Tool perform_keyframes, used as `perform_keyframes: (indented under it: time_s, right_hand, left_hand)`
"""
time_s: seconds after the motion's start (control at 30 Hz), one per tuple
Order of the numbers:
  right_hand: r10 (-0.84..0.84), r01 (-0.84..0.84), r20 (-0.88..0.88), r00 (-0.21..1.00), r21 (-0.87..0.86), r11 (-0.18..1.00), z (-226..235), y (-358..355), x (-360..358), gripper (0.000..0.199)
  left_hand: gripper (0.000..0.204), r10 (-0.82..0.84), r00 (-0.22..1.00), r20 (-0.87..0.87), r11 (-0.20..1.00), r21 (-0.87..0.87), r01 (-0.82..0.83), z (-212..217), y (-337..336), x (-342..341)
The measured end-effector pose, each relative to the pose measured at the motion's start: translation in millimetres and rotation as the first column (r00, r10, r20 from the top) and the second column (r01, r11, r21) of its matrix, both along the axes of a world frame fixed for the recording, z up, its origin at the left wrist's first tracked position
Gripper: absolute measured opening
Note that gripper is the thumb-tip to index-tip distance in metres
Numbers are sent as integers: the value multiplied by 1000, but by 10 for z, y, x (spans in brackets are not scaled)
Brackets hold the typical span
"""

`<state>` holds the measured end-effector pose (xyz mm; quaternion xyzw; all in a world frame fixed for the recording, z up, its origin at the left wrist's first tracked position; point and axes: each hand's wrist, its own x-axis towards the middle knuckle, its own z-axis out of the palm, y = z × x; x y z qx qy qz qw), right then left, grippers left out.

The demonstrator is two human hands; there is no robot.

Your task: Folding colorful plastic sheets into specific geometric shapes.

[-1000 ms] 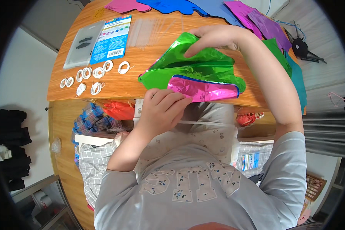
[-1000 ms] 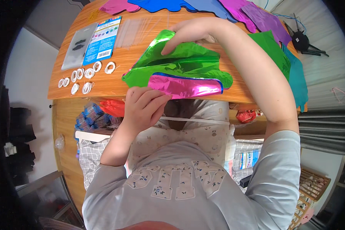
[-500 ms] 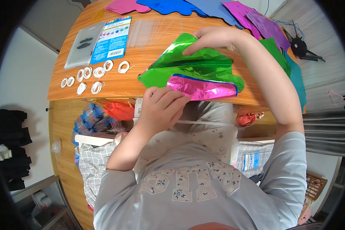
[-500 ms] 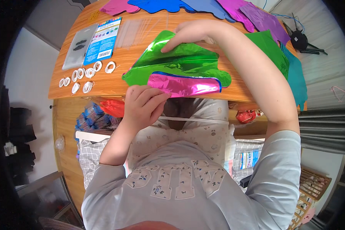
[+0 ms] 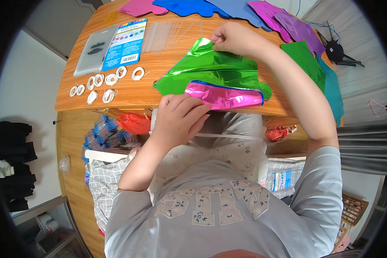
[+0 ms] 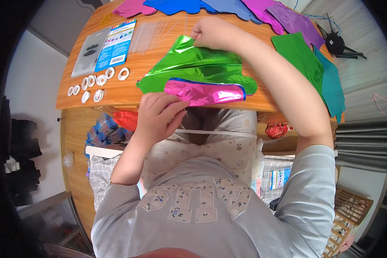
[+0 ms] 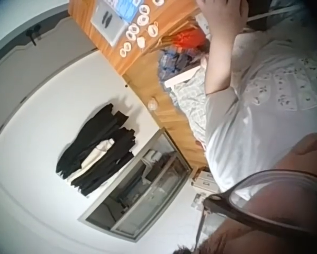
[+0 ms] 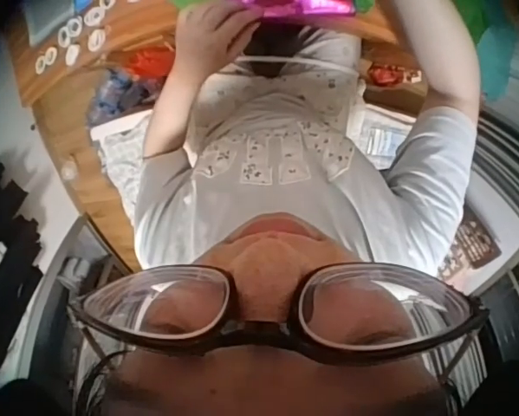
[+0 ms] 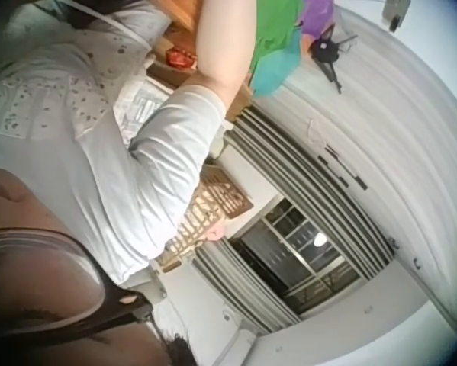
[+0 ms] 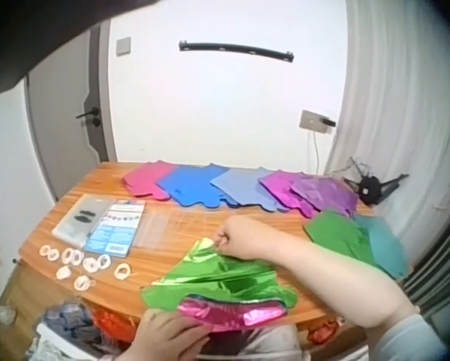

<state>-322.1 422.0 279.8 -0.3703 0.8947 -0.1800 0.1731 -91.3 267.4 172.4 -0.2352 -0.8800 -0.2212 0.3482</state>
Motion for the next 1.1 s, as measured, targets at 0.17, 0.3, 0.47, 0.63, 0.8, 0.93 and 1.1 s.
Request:
perform_keyframes:
  time_s: [0.17, 0.3, 0.47, 0.63, 0.8, 0.93, 1.1]
  right_hand:
    - [3, -222, -654, 757, -253, 942, -237, 203, 418, 28]
    - [126, -253, -712, 691, -75, 965, -324, 490, 1048, 35]
    - [221, -488, -797, 562, -104, 867, -531, 684, 1287, 37]
    - [53, -457, -724, 688, -376, 806, -519, 528, 1239, 38]
    - [72, -467, -753, 654, -327, 821, -541, 570, 1124, 36]
    - [-2, -508, -836, 548, -335, 793, -558, 561, 1141, 33]
    - [161, -551, -787, 596, -254, 795, -578, 571, 1328, 34]
  left_hand:
    - [30, 3, 999, 49, 1000, -20, -2, 99, -13, 21]
    - [27, -3, 990, 139, 1000, -7, 4, 225, -41, 48]
    - [23, -21, 984, 177, 1000, 5, 21, 312, -49, 36]
    - [20, -40, 984, 175, 999, 27, 36, 295, -79, 21]
    - [20, -43, 980, 195, 999, 38, 36, 291, -90, 3]
    - [20, -33, 982, 185, 999, 19, 30, 268, -110, -19]
    - [24, -47, 981, 191, 993, 113, 25, 256, -99, -21]
